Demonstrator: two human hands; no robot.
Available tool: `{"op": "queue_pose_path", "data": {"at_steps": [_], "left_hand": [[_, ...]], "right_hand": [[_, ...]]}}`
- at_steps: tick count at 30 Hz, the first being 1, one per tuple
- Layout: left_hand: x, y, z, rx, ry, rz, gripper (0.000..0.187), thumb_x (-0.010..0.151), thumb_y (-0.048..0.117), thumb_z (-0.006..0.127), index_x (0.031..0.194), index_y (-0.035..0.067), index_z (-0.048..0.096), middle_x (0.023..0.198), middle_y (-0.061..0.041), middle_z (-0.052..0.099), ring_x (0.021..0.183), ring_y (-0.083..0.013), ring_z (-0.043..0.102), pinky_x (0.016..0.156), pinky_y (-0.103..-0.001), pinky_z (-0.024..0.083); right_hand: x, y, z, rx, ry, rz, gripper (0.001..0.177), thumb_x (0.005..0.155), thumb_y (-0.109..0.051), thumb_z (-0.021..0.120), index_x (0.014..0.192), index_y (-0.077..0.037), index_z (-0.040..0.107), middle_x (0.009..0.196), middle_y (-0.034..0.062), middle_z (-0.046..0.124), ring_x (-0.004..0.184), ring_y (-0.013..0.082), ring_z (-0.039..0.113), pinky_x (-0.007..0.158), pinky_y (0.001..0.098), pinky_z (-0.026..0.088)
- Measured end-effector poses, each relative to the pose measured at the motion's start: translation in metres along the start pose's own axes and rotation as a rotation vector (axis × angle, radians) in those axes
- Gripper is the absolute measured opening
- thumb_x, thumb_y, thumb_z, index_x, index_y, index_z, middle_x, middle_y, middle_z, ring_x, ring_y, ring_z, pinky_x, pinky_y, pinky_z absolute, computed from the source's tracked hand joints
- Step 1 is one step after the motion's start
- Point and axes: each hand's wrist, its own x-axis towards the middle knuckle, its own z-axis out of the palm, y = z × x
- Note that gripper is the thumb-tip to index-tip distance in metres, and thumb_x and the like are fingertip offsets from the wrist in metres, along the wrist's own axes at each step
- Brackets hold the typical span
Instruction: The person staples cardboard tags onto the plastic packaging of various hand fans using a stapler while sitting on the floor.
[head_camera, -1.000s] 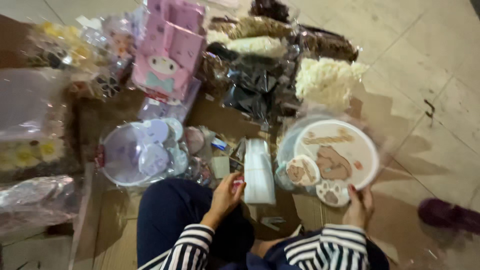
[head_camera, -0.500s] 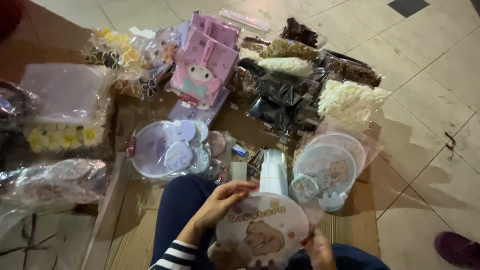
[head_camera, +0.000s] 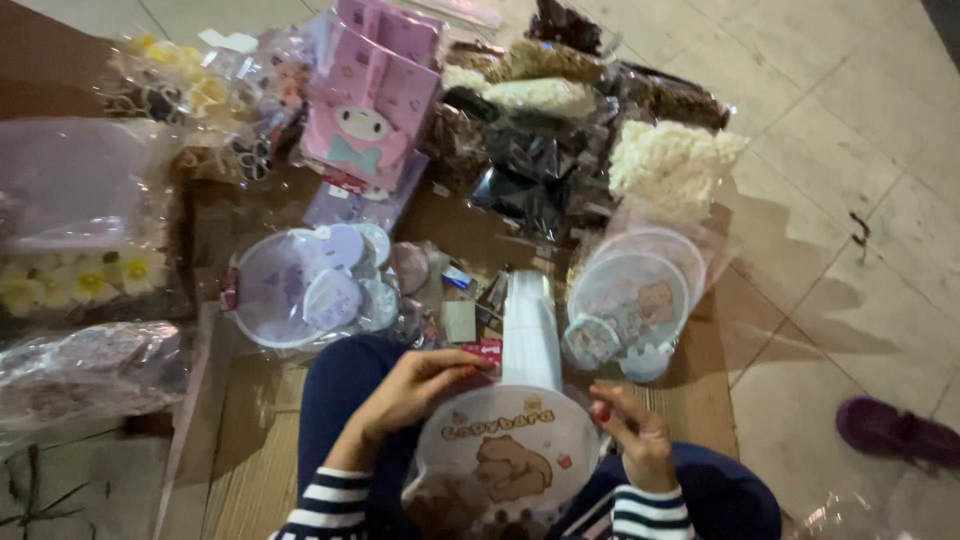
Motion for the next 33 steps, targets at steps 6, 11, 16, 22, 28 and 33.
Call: {"op": "queue_pose_path", "data": {"at_steps": [6, 11, 16, 22, 28, 33], "left_hand": [[-0.002, 0.036, 0.005, -0.021, -0.056, 0.004, 0.049, 0.087, -0.013, 0.049, 0.122, 0.005, 0.077, 0.086, -0.006, 0.074, 0.086, -0.0155, 0.065, 0.084, -0.037, 0.059], [0.008, -0.003, -0.001, -0.105, -0.061, -0.064, 0.041, 0.088, -0.011, 0.047, 0.109, 0.002, 0.080, 0.084, -0.009, 0.079, 0.079, -0.0119, 0.070, 0.077, -0.031, 0.060], [0.008, -0.022, 0.001, -0.191, -0.027, -0.077, 0.031, 0.091, -0.008, 0.050, 0.104, -0.003, 0.079, 0.084, -0.015, 0.079, 0.074, -0.0153, 0.073, 0.071, -0.032, 0.062], [0.014, -0.025, 0.007, -0.125, -0.014, -0.032, 0.015, 0.091, 0.000, 0.070, 0.104, -0.003, 0.078, 0.087, -0.015, 0.081, 0.076, -0.0146, 0.074, 0.070, -0.029, 0.062], [0.013, -0.010, 0.015, -0.074, 0.056, -0.009, 0.033, 0.096, 0.005, 0.067, 0.129, 0.002, 0.068, 0.092, -0.012, 0.078, 0.081, -0.0132, 0.071, 0.081, -0.032, 0.061], [0.003, 0.000, 0.026, 0.102, 0.042, 0.008, 0.021, 0.099, 0.011, 0.063, 0.116, 0.006, 0.074, 0.094, -0.012, 0.080, 0.089, -0.0151, 0.070, 0.087, -0.037, 0.059]], "right_hand": [[-0.002, 0.017, -0.008, 0.120, -0.022, -0.169, 0.035, 0.078, 0.020, 0.064, 0.110, 0.008, 0.076, 0.092, 0.0231, 0.075, 0.080, 0.0256, 0.070, 0.076, 0.0430, 0.061], [0.002, -0.012, 0.004, 0.173, -0.165, -0.246, 0.027, 0.075, 0.020, 0.060, 0.094, 0.010, 0.077, 0.075, 0.0267, 0.058, 0.065, 0.0296, 0.054, 0.062, 0.0367, 0.047], [-0.003, -0.044, 0.016, 0.050, -0.203, -0.305, 0.023, 0.080, 0.018, 0.054, 0.086, 0.010, 0.074, 0.083, 0.0274, 0.064, 0.072, 0.0293, 0.058, 0.068, 0.0347, 0.046], [-0.001, -0.071, 0.020, -0.143, -0.311, -0.198, 0.032, 0.094, -0.021, 0.064, 0.102, 0.007, 0.075, 0.108, 0.0230, 0.070, 0.094, 0.0224, 0.064, 0.082, 0.0331, 0.051], [-0.003, -0.065, 0.028, -0.084, -0.093, -0.175, 0.024, 0.088, 0.003, 0.075, 0.097, -0.001, 0.053, 0.089, 0.0190, 0.075, 0.081, 0.0175, 0.069, 0.078, 0.0280, 0.052], [0.007, -0.114, 0.037, -0.534, -0.215, -0.005, 0.016, 0.088, -0.006, 0.078, 0.104, -0.005, 0.077, 0.087, 0.0075, 0.076, 0.083, 0.0135, 0.064, 0.082, 0.0325, 0.054]]}}
